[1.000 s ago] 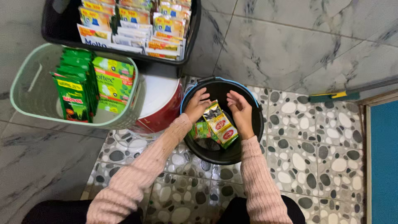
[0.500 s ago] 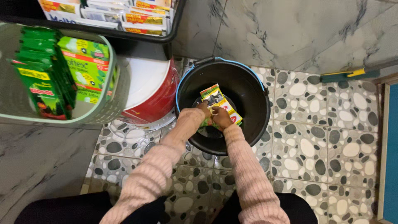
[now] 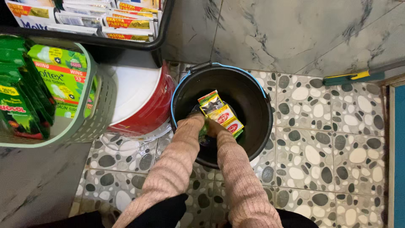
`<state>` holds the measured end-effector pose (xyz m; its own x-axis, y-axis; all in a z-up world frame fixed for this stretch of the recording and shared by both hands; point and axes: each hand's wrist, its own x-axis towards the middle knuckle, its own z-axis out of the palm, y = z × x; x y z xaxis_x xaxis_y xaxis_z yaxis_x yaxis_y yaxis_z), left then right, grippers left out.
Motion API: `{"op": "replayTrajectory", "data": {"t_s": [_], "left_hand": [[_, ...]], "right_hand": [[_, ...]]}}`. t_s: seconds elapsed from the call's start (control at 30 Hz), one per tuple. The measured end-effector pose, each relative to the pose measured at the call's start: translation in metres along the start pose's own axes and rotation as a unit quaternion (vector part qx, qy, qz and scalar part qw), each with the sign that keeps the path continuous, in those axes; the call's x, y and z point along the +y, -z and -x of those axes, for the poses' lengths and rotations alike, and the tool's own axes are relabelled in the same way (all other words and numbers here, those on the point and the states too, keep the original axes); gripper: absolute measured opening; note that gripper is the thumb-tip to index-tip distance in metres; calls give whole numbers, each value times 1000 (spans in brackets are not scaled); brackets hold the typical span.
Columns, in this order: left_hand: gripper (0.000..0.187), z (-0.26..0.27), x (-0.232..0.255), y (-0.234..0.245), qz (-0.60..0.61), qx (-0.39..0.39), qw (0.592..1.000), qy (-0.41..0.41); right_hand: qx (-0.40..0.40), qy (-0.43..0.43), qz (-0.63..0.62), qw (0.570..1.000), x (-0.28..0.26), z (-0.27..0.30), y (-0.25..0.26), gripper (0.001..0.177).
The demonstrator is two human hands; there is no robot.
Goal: The person sits on the floor and organizes small detergent packets by picking them from a black bucket and placing them into a green basket and a black tray. The person handles packets of different brands and colors, stacking them neatly in the containers.
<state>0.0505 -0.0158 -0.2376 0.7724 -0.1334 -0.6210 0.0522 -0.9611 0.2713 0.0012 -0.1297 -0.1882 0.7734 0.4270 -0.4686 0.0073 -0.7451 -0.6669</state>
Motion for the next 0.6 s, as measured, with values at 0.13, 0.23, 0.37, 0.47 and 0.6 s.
{"op": "replayTrajectory", "data": {"t_s": [0.13,0.23,0.37,0.47,0.6], "left_hand": [[52,-4,-2,-4,-15,-5,1000,3],[53,-7,-2,-6,-33,-9,999,4],[53,-9,-5,-10,-39,-11,999,9],[53,-9,-11,-10,-45,-13,999,14],[53,-8,-7,-14,-42,-14,999,14]], "right_hand": [[41,-7,-87,995,-11,10,7,88],[32,7,3,999,-18,10,16,88],[-13,-80,-12,997,-24,9,16,84],[4,-47,23,999,-23,6,12,73],[7,-59,122,991,-15,1,2,50]]}}
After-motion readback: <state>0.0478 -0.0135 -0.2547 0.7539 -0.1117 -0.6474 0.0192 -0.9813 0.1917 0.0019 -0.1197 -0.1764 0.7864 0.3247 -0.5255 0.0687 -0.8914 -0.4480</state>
